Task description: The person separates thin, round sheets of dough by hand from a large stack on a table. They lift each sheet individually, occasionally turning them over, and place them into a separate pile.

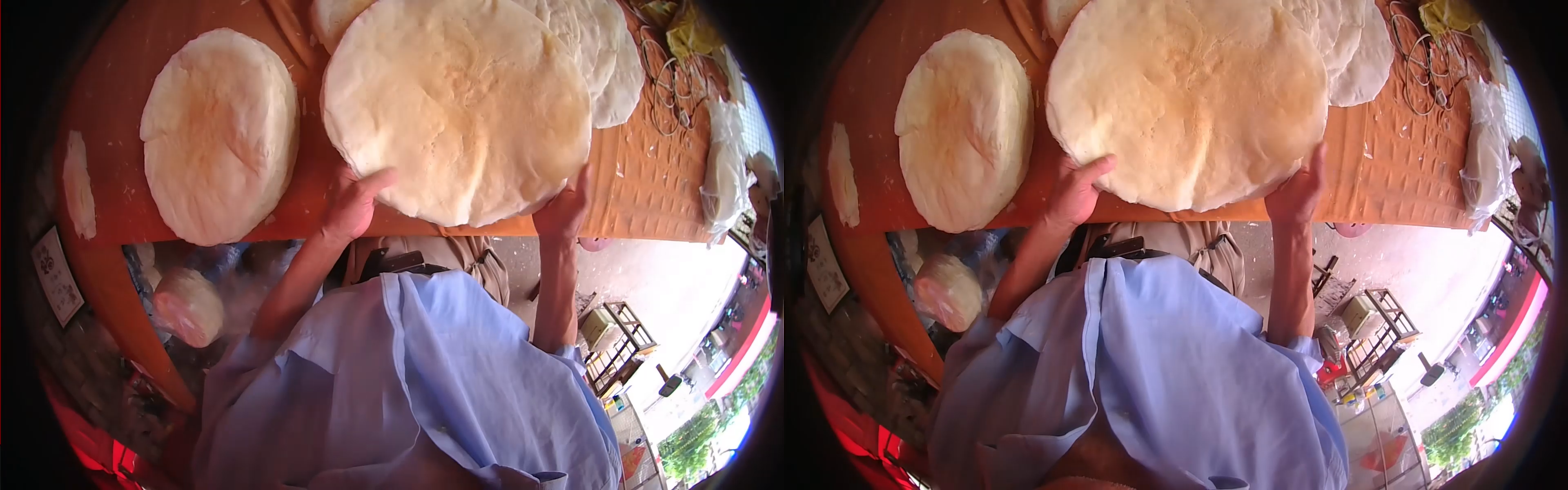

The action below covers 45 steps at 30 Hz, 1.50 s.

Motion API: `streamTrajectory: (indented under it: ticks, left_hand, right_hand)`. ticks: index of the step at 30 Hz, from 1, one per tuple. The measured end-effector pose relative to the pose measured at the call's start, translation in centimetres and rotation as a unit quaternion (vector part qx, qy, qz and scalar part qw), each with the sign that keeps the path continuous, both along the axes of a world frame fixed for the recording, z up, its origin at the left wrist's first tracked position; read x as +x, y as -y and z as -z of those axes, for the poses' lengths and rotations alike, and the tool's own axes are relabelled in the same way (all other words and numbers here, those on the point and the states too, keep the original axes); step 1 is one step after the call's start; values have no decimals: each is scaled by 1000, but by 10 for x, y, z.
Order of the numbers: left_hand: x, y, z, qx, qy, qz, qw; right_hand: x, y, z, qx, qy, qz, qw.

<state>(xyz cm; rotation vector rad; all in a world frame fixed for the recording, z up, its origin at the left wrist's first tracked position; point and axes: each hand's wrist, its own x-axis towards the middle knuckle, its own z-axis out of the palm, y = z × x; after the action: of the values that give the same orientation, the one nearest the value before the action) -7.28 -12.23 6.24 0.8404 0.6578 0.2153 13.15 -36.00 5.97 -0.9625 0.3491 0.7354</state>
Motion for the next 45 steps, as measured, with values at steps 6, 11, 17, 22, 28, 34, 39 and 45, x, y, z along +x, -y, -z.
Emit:
streamTrajectory:
  ticks: [6, 11, 17, 22, 28, 34, 39, 45]
  left_hand:
    - [-11, 13, 23, -54, -54, -8, 997]
    - [-3, 18, 26, -64, -61, -1, 996]
    - [-9, -5, 29, -294, 111, -94, 945]
    - [17, -38, 11, -299, 176, -118, 930]
    - [-11, -110, -46, -150, 171, -174, 958]
    - [-136, -180, -111, 54, 44, -405, 912]
    - [-235, -194, -71, 203, -80, -459, 861]
    - [-288, -210, -14, 185, -210, -481, 831]
  right_hand:
    - [1, -24, -47, -45, 143, -28, 988]
    - [23, -22, -11, -265, 171, -64, 947]
    - [37, -43, -80, -287, 297, -64, 909]
    - [47, -103, -202, -288, 443, -138, 838]
    - [108, -173, -248, -264, 529, -234, 772]
    - [34, -303, -216, -85, 520, -279, 802]
    - [-70, -349, -36, 4, 341, -411, 845]
    - [-116, -343, -17, -109, 188, -460, 861]
